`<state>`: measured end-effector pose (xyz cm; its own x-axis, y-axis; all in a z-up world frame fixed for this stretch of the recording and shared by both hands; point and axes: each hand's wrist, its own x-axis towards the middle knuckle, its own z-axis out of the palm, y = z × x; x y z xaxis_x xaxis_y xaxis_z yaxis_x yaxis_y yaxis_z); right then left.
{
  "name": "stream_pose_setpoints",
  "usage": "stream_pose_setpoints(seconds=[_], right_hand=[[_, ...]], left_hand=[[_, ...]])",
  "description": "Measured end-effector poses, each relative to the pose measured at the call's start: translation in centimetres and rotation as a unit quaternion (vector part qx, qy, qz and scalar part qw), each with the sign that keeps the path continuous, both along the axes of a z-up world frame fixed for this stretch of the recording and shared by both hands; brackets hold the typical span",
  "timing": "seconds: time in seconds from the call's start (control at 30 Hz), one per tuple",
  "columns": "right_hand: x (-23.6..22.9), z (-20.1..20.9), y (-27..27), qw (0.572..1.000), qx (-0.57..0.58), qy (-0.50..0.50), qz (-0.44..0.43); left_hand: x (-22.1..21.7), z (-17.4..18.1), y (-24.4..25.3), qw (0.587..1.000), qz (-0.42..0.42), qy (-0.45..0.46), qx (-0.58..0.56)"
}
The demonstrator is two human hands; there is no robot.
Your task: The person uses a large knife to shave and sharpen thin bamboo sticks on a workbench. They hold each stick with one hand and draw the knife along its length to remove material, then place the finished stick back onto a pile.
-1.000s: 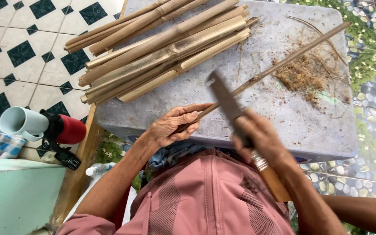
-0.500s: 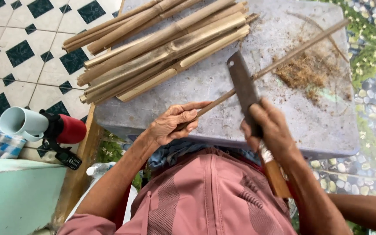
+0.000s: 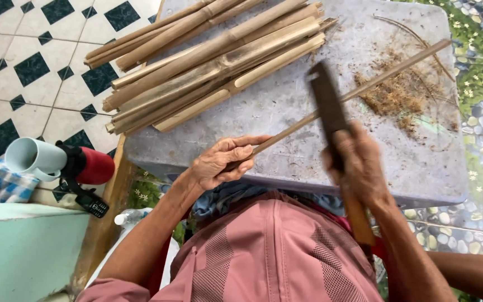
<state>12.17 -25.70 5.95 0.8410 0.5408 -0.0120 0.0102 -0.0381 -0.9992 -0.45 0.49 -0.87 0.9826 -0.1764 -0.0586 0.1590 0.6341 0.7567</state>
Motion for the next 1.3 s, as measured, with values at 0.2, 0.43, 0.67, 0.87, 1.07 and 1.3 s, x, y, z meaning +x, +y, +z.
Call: stream_pose_setpoints(seconds=[0.2,0.43,0.67,0.87,1.07,1.3], right_hand=[[2.1,1.3,-2.9,0.993,0.097,0.048,-0.039],[1.8,3.1,-2.5,0.981,0.159,0.104,-0.029],[0.0,8.7,-1.7,0.974,0.204,0.087,0.053],[-3.6,15.0,-0.1,0.986,0.036,-0.094,0.134],[-6.2,8.4,-0.5,0.966,0.091,0.197,0.144],[-7.2,7.6,0.5,0.914,0.242,0.270,0.180]], left_hand=[[-0.5,2.7,-1.0,0.966,0.072,-0.002,0.247],[0.0,-0.2,-0.8,0.749,0.150,-0.224,0.604],[0.3,5.8,-3.4,0.728,0.140,-0.227,0.631],[1.7,11.0,-4.1,0.772,0.231,-0.230,0.546],[2.0,11.7,-4.2,0.899,0.335,-0.183,0.214],[2.0,10.3,-6.5,0.942,0.293,-0.158,0.044]])
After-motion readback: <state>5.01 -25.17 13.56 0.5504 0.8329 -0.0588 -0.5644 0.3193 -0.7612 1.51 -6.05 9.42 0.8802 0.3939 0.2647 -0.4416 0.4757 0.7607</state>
